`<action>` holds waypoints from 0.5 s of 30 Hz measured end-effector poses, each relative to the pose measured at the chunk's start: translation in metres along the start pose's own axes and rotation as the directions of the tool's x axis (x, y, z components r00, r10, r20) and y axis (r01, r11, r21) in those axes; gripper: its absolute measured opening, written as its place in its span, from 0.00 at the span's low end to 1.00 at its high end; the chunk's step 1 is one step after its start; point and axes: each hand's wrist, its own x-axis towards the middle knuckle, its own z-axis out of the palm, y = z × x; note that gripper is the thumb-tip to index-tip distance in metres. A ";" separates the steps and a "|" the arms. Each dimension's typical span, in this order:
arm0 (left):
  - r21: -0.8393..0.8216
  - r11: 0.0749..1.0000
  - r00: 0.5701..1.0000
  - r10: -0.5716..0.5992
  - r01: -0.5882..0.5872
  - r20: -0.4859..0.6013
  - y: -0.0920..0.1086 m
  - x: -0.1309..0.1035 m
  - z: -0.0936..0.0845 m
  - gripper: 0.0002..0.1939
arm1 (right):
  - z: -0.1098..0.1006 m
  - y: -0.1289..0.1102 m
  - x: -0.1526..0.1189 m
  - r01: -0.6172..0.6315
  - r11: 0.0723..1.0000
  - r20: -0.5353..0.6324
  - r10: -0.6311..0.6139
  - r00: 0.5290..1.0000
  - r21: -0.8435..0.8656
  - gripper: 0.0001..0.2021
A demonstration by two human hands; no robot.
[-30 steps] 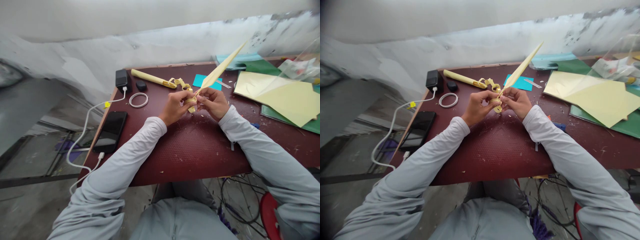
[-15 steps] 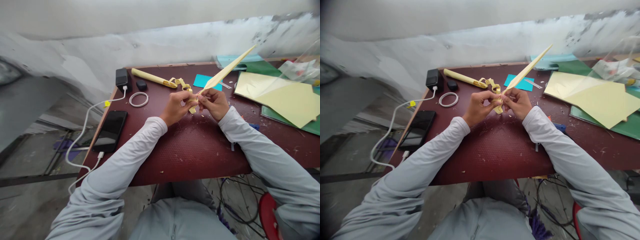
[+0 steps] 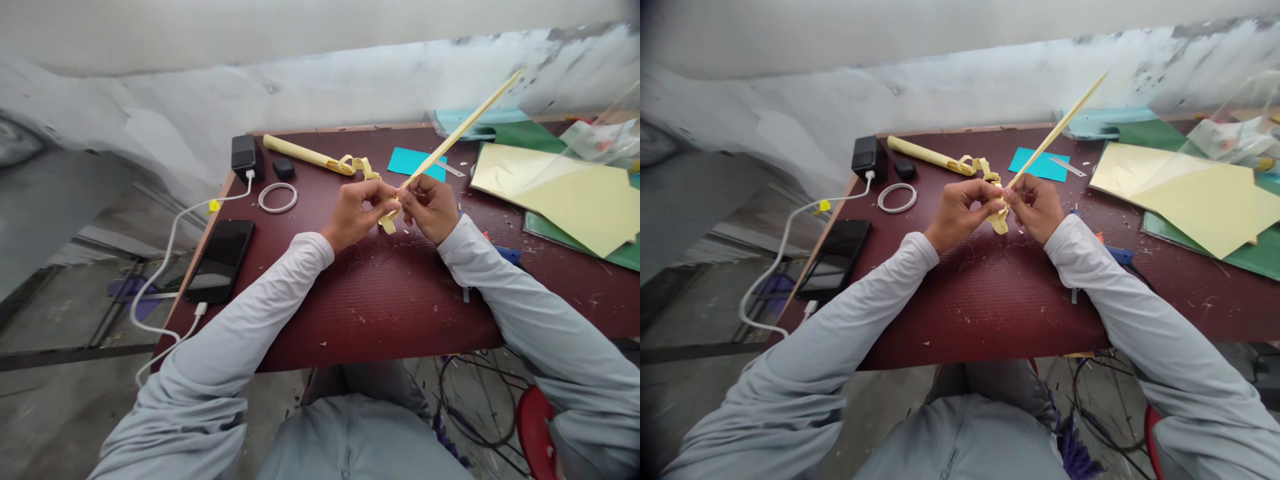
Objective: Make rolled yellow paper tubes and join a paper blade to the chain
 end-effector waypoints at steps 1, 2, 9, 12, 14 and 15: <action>-0.025 1.000 1.000 -0.012 0.012 0.007 0.001 0.000 0.000 0.15 | 0.001 0.000 0.000 -0.004 1.000 -0.005 0.004 1.000 0.009 0.21; -0.049 0.999 1.000 -0.022 0.023 0.016 0.002 0.000 0.000 0.16 | 0.001 -0.001 0.000 -0.009 1.000 -0.007 0.009 1.000 0.022 0.22; -0.068 0.996 0.998 -0.048 0.051 0.048 0.003 -0.001 -0.001 0.20 | 0.005 -0.009 0.000 -0.044 0.996 -0.001 0.045 0.999 0.074 0.25; -0.058 0.997 0.998 -0.051 0.053 0.035 0.003 0.000 -0.002 0.23 | 0.005 -0.013 -0.001 -0.048 0.996 0.001 0.048 0.999 0.069 0.26; -0.051 0.997 0.998 -0.055 0.057 0.030 0.003 0.001 -0.003 0.25 | 0.003 -0.016 -0.001 -0.051 0.997 0.013 0.050 0.999 0.066 0.25; -0.052 0.997 0.998 -0.054 0.056 0.031 0.004 0.001 -0.003 0.25 | 0.002 -0.017 -0.001 -0.057 0.996 0.023 0.056 0.998 0.064 0.25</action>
